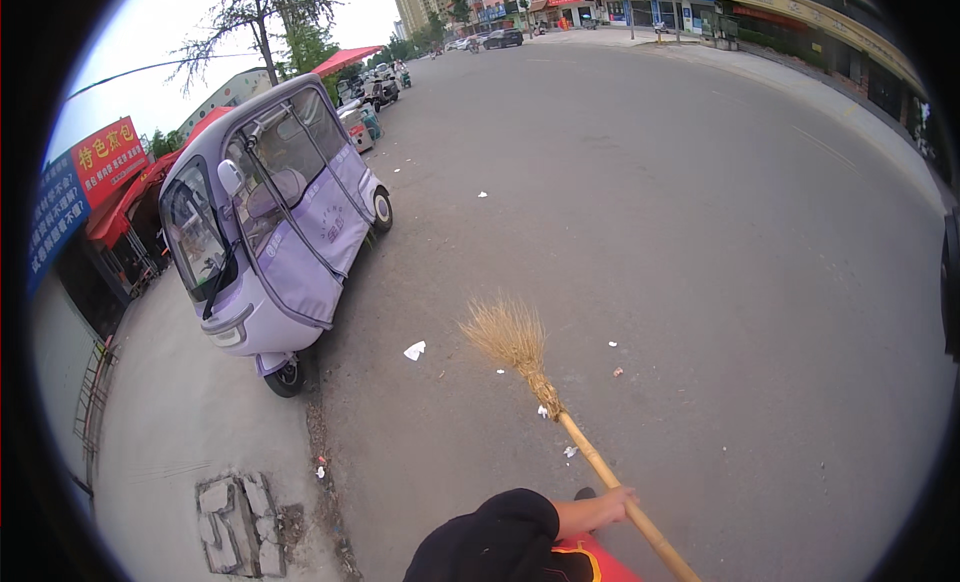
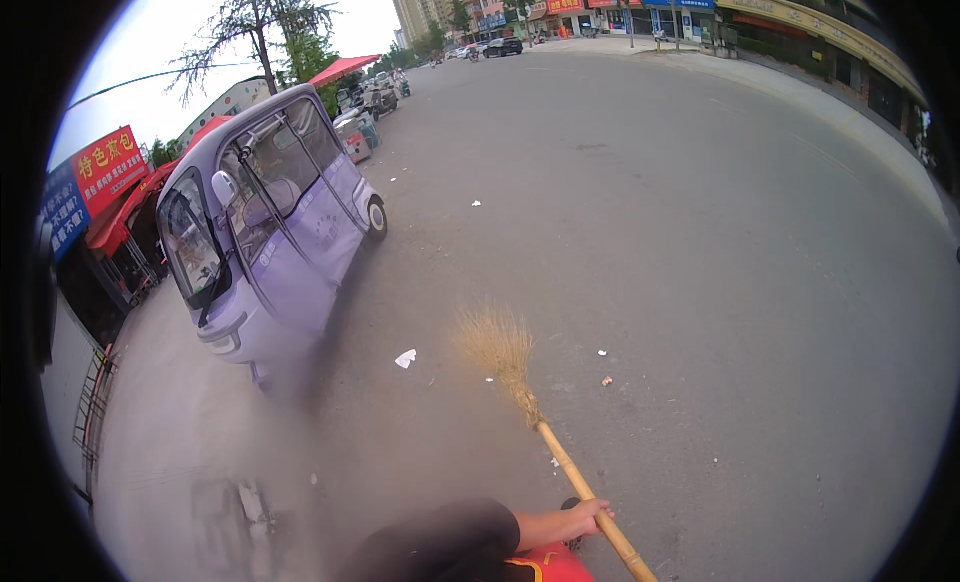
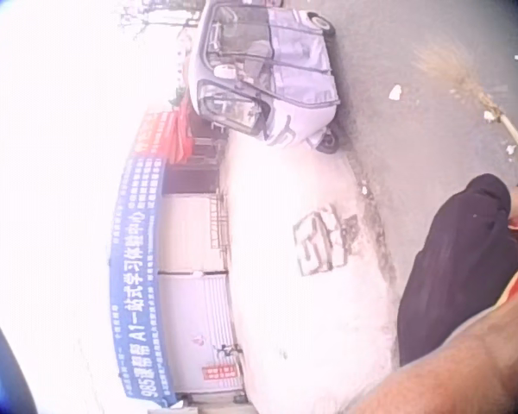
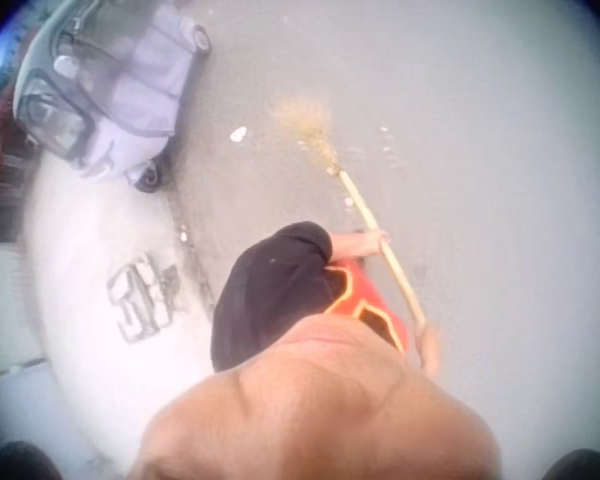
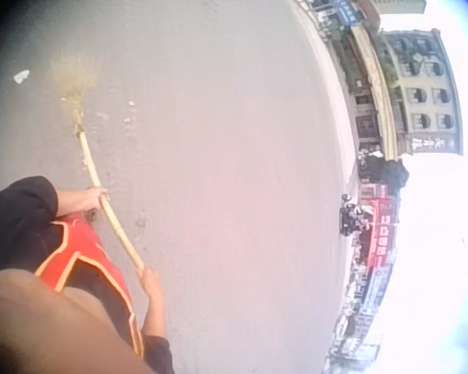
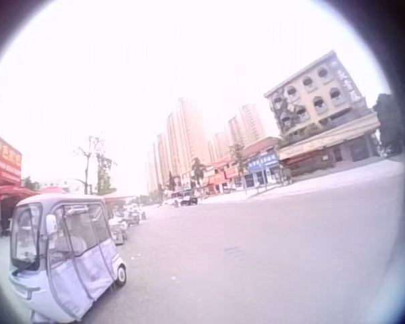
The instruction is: Sweep debris and trash from an outdoor street and sidewalk area into a pile.
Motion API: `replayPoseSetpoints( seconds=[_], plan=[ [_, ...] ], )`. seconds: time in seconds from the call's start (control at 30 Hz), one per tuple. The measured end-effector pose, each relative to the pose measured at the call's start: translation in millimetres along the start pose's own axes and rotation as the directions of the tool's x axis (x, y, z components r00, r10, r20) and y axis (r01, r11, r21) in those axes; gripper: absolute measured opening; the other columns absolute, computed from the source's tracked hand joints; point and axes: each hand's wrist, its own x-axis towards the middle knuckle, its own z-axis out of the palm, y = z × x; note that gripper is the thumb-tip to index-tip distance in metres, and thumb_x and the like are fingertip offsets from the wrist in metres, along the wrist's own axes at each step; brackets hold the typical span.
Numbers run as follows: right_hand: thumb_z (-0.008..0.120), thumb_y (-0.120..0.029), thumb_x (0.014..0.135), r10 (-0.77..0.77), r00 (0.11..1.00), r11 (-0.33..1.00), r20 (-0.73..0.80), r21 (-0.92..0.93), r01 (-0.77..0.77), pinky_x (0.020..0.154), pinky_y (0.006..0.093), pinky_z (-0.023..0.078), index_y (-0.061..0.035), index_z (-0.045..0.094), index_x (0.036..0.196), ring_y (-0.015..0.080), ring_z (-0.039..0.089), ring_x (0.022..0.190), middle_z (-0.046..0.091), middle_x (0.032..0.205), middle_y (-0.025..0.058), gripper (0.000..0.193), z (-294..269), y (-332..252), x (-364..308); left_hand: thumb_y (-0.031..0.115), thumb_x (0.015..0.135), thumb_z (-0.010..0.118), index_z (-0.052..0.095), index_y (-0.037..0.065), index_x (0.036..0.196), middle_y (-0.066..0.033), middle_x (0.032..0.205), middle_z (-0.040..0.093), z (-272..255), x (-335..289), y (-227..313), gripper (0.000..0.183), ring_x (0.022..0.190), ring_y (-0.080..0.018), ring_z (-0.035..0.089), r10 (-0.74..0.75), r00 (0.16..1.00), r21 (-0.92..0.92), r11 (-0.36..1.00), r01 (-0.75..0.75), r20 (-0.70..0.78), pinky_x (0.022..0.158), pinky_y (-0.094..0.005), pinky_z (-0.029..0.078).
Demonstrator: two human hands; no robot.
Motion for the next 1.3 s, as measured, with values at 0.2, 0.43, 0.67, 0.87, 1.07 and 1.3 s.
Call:
replayPoseSetpoints(
  seconds=[0.2,0.43,0.67,0.87,1.07,1.3],
  plan=[
    [0.046,-0.034,0.072,0.062,0.984,0.998,0.167,0.001,-0.063,0.059,0.0393,0.041,-0.0048,0.034,0.11,0.0285,0.054,0.069,0.054,0.081,0.0181,0.05,119,40,-111,0.005,0.067,0.05,0.041,0.002,0.082,-0.009,0.071,0.046,-54,-17,-164,0.018,0.06,-0.0184,0.049,-0.059,0.998,0.612,0.79,0.042,0.007,0.05,-0.0296,0.044],
    [0.048,-0.027,0.068,0.189,0.963,0.883,0.194,0.395,-0.252,0.059,0.0379,0.041,-0.004,0.033,0.11,0.0294,0.054,0.065,0.053,0.076,0.0196,0.05,139,-56,-198,-0.001,0.062,0.05,0.031,0.003,0.088,-0.0086,0.062,0.041,-72,-58,-244,0.033,0.053,-0.0179,0.045,-0.283,0.953,0.876,0.48,0.042,0.109,0.042,-0.0319,0.04],
    [0.051,-0.02,0.065,0.43,0.883,0.532,0.188,0.737,-0.416,0.059,0.0365,0.041,-0.0033,0.033,0.11,0.0302,0.053,0.06,0.052,0.071,0.021,0.052,141,-179,-169,-0.003,0.066,0.047,0.042,-0.005,0.078,-0.0082,0.06,0.043,-85,-24,-192,0.013,0.049,-0.0158,0.044,-0.341,0.935,0.915,0.401,0.051,0.098,0.042,-0.0283,0.042],
    [0.047,-0.012,0.063,0.202,0.964,0.662,0.171,0.702,-0.263,0.063,0.0325,0.041,-0.0056,0.013,0.12,0.0319,0.052,0.067,0.05,0.076,0.0251,0.066,151,-222,-106,0.0,0.069,0.045,0.036,-0.002,0.09,-0.0109,0.068,0.043,-139,4,-25,0.023,0.056,-0.02,0.047,-0.194,0.979,0.817,0.574,0.056,0.069,0.048,-0.0322,0.046],
    [0.049,-0.009,0.065,-0.056,0.983,0.683,0.172,0.725,-0.088,0.069,0.0324,0.038,-0.0157,0.021,0.119,0.0299,0.049,0.081,0.048,0.093,0.02,0.061,118,-253,-28,-0.002,0.07,0.036,0.031,0.002,0.095,-0.0118,0.073,0.039,-146,13,136,0.026,0.058,-0.0214,0.044,0.057,0.998,0.651,0.759,-0.028,-0.023,0.049,-0.0355,0.042],
    [0.05,-0.007,0.064,-0.009,0.974,0.793,-0.225,0.592,0.144,0.074,0.0337,0.036,-0.0093,0.025,0.116,0.0333,0.044,0.089,0.047,0.097,0.0182,0.058,97,-253,-69,-0.001,0.069,0.04,0.029,0.002,0.098,-0.0135,0.079,0.04,-91,-50,91,0.031,0.061,-0.0219,0.046,-0.105,0.984,0.588,0.809,-0.001,0.146,0.051,-0.0366,0.042]
  ],
)
